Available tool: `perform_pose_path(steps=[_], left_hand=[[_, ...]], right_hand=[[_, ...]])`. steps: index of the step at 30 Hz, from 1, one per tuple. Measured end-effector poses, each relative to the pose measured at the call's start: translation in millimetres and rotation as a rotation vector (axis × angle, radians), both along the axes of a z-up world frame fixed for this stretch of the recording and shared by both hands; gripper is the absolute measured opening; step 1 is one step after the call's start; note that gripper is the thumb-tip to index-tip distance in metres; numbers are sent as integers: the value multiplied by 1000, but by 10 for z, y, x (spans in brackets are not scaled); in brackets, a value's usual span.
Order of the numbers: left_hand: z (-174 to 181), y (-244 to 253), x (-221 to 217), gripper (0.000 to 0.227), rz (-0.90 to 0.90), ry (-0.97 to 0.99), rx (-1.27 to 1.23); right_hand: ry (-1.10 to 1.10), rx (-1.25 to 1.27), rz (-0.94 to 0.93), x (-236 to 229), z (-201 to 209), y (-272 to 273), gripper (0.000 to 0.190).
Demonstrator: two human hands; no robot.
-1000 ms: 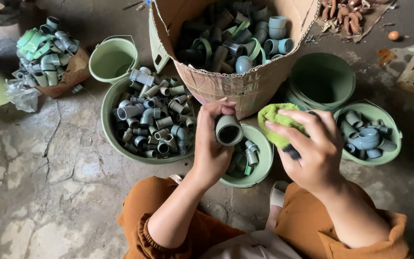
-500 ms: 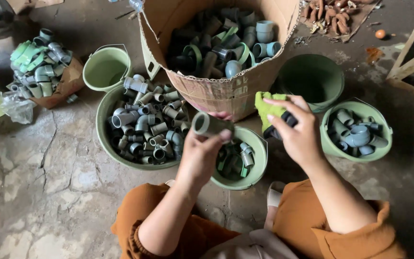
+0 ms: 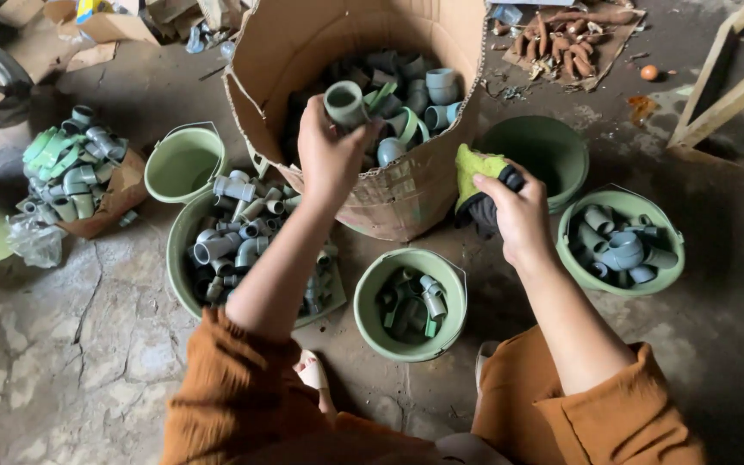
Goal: The person sits on the floor and wipes small gray plastic pipe fittings with a green cloth. They pick each fitting from a bucket, wipe it, and place it into another bucket.
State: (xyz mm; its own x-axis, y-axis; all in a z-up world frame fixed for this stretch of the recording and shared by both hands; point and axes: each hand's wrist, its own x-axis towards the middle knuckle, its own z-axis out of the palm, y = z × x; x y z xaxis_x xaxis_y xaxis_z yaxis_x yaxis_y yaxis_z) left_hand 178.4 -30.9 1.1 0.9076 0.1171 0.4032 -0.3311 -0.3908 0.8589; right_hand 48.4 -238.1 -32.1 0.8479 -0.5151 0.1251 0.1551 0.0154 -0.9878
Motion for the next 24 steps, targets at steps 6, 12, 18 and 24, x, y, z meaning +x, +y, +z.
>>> perform_pose_path(steps=[6, 12, 18, 24], left_hand=[[-783, -417, 1026, 71, 13, 942, -138], [-728, -641, 1620, 62, -205, 727, -622], [1, -711, 949, 46, -476, 678, -807], [572, -335, -591, 52, -1228, 825, 40]], right_hand=[[8, 96, -71, 23, 61, 0, 23], [211, 242, -14, 63, 101, -182, 28], [249, 259, -121, 86, 99, -228, 33], [214, 293, -190, 99, 63, -316, 35]])
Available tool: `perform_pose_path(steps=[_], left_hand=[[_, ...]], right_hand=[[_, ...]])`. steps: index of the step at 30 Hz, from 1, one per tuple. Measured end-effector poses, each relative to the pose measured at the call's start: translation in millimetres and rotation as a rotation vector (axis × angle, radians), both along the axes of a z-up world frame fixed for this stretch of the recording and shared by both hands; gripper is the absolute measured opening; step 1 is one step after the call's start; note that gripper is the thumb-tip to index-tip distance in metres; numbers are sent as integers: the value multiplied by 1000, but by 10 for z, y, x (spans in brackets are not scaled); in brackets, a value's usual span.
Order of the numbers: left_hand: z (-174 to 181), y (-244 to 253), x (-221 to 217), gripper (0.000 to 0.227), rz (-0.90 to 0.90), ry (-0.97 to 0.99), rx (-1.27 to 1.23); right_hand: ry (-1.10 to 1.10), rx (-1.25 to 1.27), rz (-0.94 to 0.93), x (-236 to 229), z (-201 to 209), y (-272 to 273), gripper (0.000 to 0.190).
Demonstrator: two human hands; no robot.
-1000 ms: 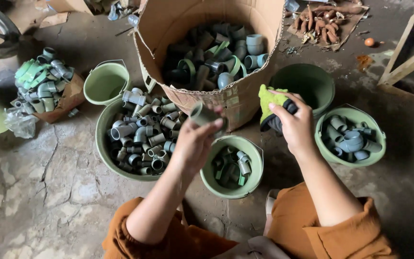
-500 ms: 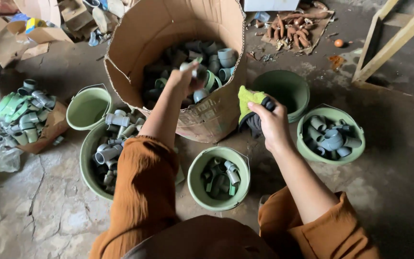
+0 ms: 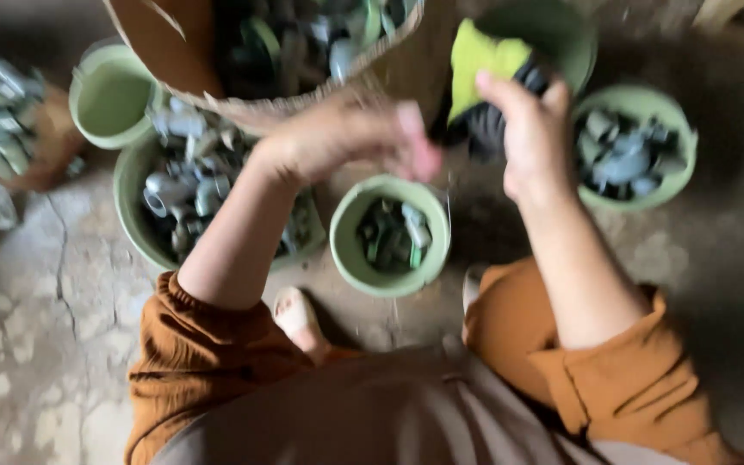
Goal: The person sits on the floor and wipes small gray plastic pipe fittings with a green cloth. They pick each fitting from a bucket, wipe it, and place it into another bucket.
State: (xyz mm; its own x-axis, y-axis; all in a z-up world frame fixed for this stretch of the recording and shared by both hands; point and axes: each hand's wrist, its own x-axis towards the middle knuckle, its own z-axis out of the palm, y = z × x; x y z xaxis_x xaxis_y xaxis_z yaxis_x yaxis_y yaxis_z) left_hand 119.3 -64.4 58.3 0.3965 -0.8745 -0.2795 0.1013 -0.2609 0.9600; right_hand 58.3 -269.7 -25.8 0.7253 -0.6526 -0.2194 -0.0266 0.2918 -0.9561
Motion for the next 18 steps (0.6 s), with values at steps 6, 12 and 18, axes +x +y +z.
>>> perform_pose_path(steps=[6, 12, 18], left_hand=[[-3308, -11, -187, 62, -357, -641, 790], [-4738, -114, -667, 48, 11, -457, 927], [-5177, -439, -760, 66, 100, -1162, 940]], right_hand=[[-101, -72, 86, -75, 14, -18, 24], [-20, 11, 26, -102, 71, 37, 52], [-59, -78, 140, -165, 48, 28, 23]])
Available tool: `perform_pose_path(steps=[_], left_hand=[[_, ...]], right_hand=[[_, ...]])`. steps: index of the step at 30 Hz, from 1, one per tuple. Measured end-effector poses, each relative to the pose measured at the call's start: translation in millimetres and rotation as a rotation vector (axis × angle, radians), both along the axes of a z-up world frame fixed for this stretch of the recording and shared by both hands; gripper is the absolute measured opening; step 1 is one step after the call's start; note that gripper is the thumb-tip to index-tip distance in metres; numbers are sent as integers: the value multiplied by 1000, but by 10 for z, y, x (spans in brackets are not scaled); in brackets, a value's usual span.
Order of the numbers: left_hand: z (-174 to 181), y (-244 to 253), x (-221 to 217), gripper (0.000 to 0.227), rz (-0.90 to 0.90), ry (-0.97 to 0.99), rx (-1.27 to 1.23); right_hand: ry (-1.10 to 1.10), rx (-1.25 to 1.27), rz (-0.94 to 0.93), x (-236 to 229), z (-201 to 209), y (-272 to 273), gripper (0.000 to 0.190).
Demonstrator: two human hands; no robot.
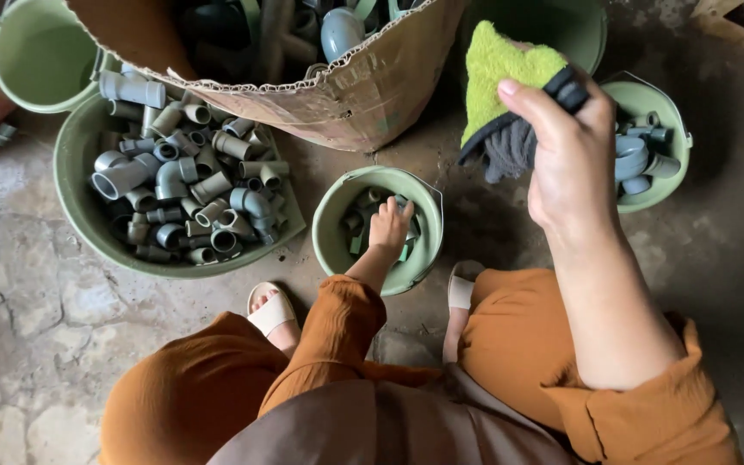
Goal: The person sits on the floor and wipes small gray plastic pipe fittings with a green cloth. They pick each fitting from a bucket, wipe it, and place it into another bucket.
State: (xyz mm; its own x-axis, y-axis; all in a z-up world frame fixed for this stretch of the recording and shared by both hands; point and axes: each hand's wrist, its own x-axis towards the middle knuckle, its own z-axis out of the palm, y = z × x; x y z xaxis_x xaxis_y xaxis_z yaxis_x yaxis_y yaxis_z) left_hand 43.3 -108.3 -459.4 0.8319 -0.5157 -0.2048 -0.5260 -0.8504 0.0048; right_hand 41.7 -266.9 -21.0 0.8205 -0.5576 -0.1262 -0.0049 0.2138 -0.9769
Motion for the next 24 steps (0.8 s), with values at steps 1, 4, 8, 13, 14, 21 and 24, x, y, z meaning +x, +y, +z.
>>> perform_pose_path(steps=[1, 4, 8, 13, 14, 21, 24], left_hand=[[24, -4, 10, 66, 0, 3, -3], [81, -14, 95, 45, -146, -175, -8], [-45, 53, 127, 44, -269, -145, -2], [-107, 103, -37, 32, -9, 68, -124], [26, 88, -117, 31, 136, 42, -304], [1591, -123, -205, 28, 983, 657, -1732], [2677, 31, -70, 26, 802, 545, -1881]], right_hand=[[3, -3, 0, -18, 16, 13, 23], [-29, -58, 106, -37, 59, 38, 12], [-23, -58, 120, -18, 43, 65, 11], [-74, -41, 132, -3, 8, 86, 25], [-70, -36, 133, -2, -1, 83, 23], [-33, 48, 94, 49, -122, 154, 14], [-124, 113, -11, -136, 194, 489, 24]])
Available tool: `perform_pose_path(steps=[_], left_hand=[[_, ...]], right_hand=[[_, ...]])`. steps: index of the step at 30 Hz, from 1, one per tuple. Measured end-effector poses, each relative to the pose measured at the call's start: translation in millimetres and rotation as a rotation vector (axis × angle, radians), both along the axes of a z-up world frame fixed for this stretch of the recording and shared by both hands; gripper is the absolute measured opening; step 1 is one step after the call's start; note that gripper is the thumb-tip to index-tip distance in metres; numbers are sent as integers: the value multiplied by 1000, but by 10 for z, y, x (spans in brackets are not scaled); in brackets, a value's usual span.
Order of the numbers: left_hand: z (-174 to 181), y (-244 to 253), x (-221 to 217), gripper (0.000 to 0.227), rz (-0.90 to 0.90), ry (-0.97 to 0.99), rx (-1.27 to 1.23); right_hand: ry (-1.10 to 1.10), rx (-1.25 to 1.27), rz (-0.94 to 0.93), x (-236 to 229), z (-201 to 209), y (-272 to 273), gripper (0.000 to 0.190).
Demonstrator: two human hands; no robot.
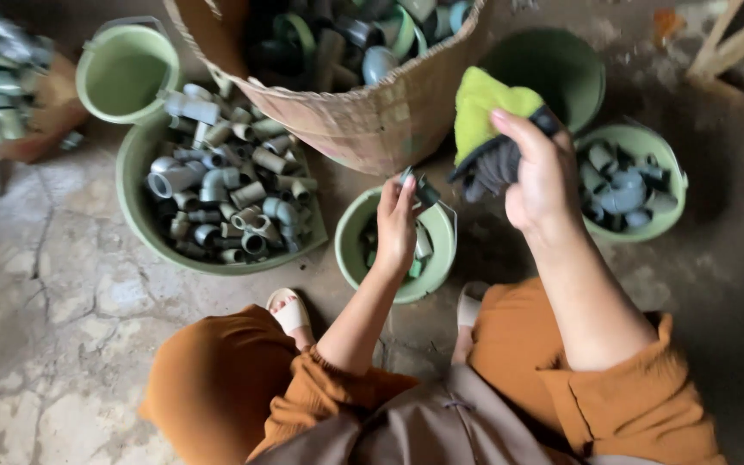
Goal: The person sits on the floor and wipes small gray plastic pipe fittings with a green cloth. They pick each fitting from a bucket, wipe it, and place it into another bucket.
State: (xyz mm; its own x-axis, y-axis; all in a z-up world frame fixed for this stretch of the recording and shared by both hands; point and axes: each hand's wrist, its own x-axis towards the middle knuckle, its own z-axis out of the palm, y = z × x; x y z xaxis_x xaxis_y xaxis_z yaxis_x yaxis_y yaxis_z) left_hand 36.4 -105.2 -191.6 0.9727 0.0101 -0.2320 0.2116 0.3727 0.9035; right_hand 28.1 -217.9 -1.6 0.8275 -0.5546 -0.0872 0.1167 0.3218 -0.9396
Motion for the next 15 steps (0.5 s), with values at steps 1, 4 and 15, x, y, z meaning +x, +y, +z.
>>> perform_pose_path(steps=[1, 4, 15], left_hand=[[240, 60, 32, 26, 12, -20, -1], [843, 169, -10, 32, -24, -167, -14], [1307, 880, 352, 26, 153, -40, -309]], right_hand=[[-20, -1, 12, -2, -51, -41, 24], [-101, 93, 13, -73, -150, -66, 28], [-525, -1812, 213, -517, -136, 588, 28]])
